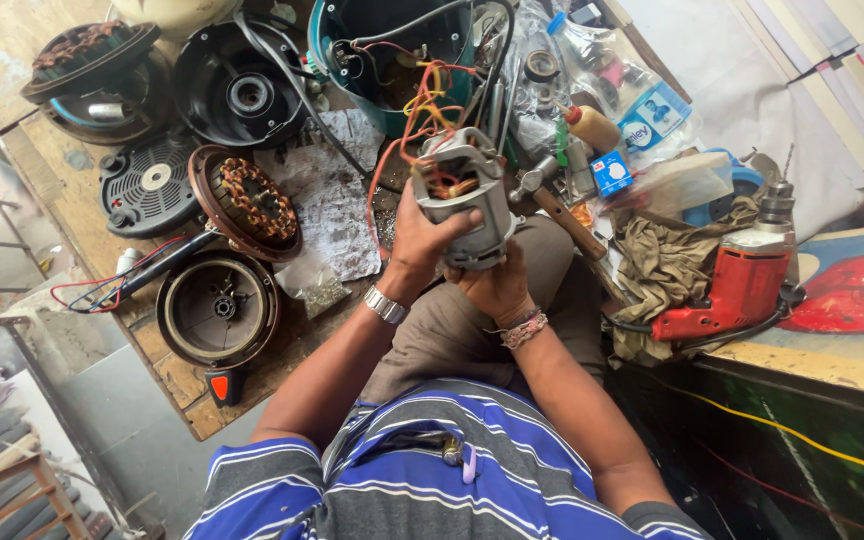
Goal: The person holds a small electric motor and repeatedly taps its casing and shaft with a hammer. The person rotates the motor to access different sides and continues striking it while seated on the floor.
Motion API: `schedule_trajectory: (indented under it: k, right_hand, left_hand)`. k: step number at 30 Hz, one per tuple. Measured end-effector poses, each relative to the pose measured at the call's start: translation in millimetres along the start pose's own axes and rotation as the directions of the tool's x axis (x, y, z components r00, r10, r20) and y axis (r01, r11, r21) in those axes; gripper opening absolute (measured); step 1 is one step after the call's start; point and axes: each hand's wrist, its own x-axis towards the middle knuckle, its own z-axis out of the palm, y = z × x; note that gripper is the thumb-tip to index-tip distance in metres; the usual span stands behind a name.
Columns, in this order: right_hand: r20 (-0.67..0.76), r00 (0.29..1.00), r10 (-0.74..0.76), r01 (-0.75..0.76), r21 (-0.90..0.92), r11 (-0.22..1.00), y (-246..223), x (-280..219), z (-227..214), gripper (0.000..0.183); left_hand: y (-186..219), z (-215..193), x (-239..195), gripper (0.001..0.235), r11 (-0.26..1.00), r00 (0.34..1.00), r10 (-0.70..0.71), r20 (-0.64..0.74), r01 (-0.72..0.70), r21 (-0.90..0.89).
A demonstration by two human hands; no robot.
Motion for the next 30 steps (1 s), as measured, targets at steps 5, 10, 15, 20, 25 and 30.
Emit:
schedule_trajectory:
  k: [5,10,15,20,25,30]
  right_hand:
    - [-0.297,0.951,0.080,-0.173,-0.302,0.938,-17,3,34,0.065]
    - [-0.226,0.959,-0.172,-0.162,-0.932,0.323,-35,4,78,0.079]
    - [0.369,0.878,-0.304,0.229,-0.883,-0.411,-25,-6,136,0.084]
    - [0.415,0.881,-0.228,0.283,-0.847,-0.450,-13,-4,158,0.085]
    - [0.415,0.888,-0.200,0.297,-0.848,-0.440,-8,17,156,0.081]
    - [0.437,0.880,-0.187,0.338,-0.852,-0.401,-3,37,151,0.072]
  left_hand:
    - [-24,-23,-13,0.073,0.833,0.995,-0.089,-0.034,0.056,-0.551]
    - [-35,-44,-17,0.070,0.625,0.950,-0.291,-0.109,0.102,-0.774]
    - [-22,-50,-20,0.074,0.534,0.926,-0.370,-0.080,0.141,-0.834]
    - [-25,-52,-25,0.077,0.407,0.881,-0.472,-0.029,0.189,-0.894]
    - [-45,-67,-22,0.074,0.383,0.856,-0.512,-0.073,0.151,-0.911]
    - [-59,-76,-16,0.071,0.335,0.856,-0.512,-0.068,0.126,-0.934]
